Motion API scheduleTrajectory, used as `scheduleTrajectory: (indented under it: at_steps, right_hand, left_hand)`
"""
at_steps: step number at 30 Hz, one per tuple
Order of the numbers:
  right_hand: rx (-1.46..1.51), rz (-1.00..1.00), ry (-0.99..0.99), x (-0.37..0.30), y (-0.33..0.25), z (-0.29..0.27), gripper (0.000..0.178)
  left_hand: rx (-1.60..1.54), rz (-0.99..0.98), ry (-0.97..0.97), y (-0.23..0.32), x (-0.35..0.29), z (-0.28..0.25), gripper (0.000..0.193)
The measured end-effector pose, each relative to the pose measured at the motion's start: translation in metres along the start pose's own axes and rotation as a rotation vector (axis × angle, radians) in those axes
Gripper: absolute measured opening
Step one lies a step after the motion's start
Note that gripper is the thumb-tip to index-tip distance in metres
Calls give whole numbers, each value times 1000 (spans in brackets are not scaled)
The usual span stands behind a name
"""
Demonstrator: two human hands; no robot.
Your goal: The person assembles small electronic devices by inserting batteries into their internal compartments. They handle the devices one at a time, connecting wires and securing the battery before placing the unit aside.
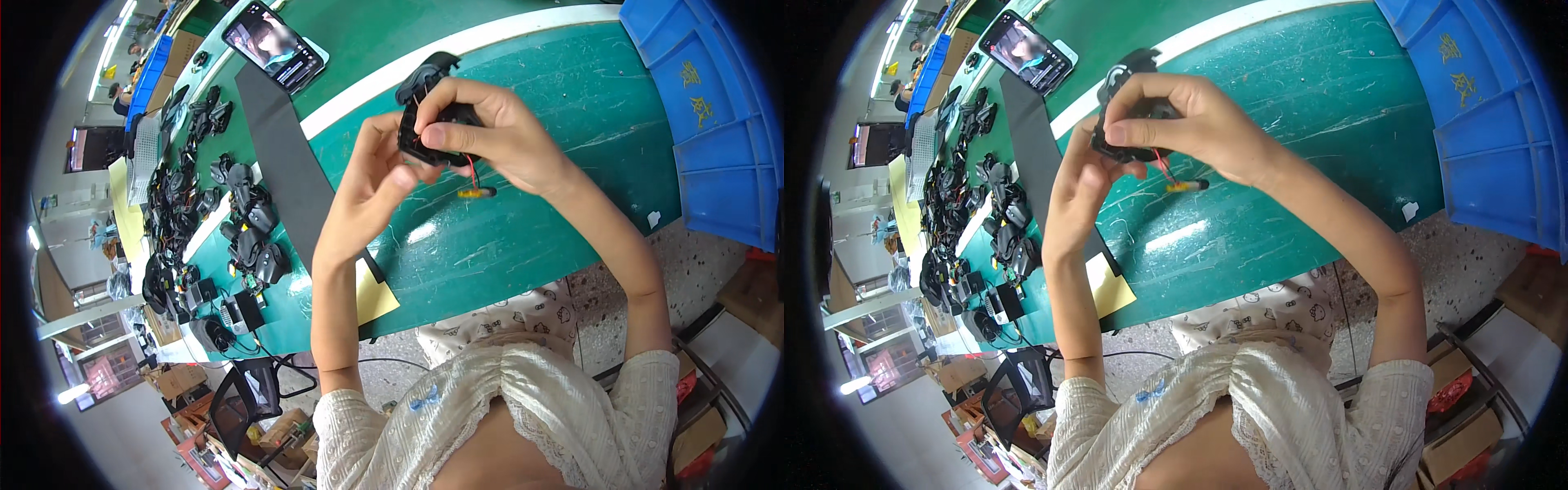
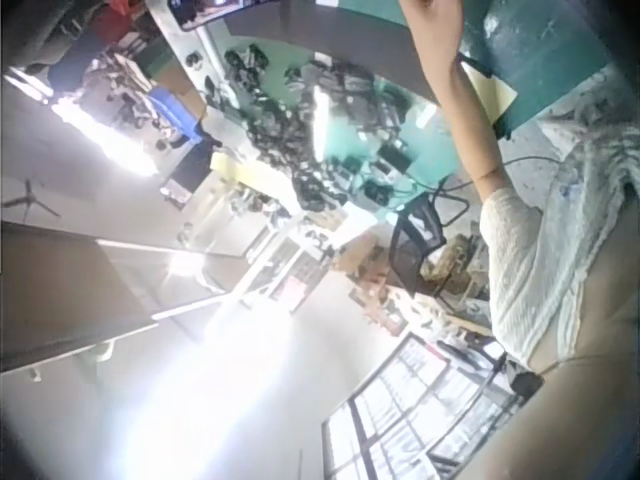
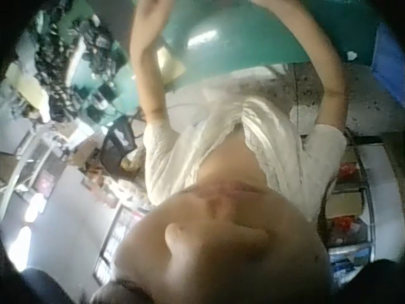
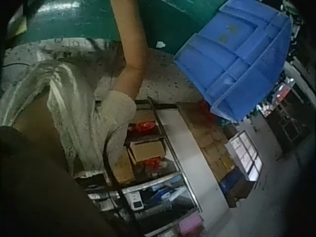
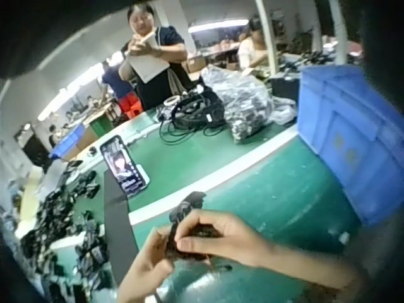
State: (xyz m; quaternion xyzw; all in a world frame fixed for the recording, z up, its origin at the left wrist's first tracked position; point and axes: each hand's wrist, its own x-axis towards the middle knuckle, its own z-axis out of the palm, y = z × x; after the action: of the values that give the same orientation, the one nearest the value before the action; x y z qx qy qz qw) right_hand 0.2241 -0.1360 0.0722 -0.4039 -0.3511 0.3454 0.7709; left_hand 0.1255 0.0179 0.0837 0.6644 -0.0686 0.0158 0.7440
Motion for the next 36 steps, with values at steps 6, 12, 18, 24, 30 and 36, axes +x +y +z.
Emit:
scheduleTrajectory:
  at_steps: [6, 12, 18, 24, 30, 36]
  right_hand:
    - [-205, 77, 15, 0, 0, -5, 15]
    - [-336, 1, 77, 1, 15, 1, 17]
    - [-317, 80, 144, 2, 29, -3, 24]
    - [-632, -192, 166, 4, 38, -5, 32]
    - [-750, -108, 40, 3, 22, -7, 46]
    - [-869, -207, 15, 3, 25, -4, 55]
  left_hand:
    - [256, 44, 218, -15, -5, 13, 64]
    - [425, 79, 269, -25, -7, 20, 60]
    - [647, 48, 309, -33, -4, 17, 60]
    - [253, -8, 281, -34, -3, 8, 40]
    - [389, 92, 404, -30, -1, -5, 26]
    - [666, 243, 472, -35, -2, -3, 26]
